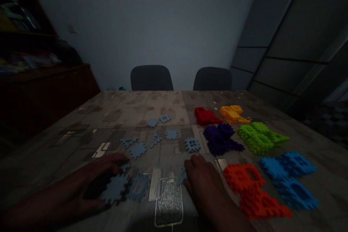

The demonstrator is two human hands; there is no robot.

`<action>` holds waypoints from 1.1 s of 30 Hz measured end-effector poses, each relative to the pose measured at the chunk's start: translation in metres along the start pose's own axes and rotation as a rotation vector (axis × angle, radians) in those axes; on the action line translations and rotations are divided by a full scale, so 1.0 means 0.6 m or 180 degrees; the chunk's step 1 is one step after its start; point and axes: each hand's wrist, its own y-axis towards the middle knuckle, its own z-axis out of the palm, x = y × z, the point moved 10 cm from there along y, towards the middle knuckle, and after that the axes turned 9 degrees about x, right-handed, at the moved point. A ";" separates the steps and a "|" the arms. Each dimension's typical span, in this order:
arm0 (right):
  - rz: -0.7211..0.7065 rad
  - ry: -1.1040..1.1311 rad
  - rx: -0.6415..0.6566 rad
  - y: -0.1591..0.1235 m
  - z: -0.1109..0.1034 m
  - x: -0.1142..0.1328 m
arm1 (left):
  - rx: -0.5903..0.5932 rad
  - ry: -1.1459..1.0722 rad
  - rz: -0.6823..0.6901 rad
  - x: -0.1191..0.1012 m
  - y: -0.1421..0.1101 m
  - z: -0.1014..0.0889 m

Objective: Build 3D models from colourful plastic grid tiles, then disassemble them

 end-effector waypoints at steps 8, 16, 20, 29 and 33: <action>0.0095 -0.0070 -0.0053 0.000 0.008 -0.021 | 0.0024 0.0076 -0.0013 -0.069 0.038 -0.010; 0.0133 -0.0292 -0.0168 0.001 0.001 -0.054 | -0.0041 0.0303 0.0343 -0.128 0.123 0.006; 0.0163 -0.0263 -0.0409 -0.002 -0.008 -0.057 | -0.0066 0.0490 0.0434 -0.152 0.153 0.016; 0.0207 0.0117 -0.0250 -0.016 -0.019 -0.051 | -0.0416 0.0647 0.0365 -0.176 0.175 0.003; 0.0194 0.0295 -0.0435 -0.023 -0.025 -0.048 | -0.0556 0.0815 0.0419 -0.180 0.176 -0.003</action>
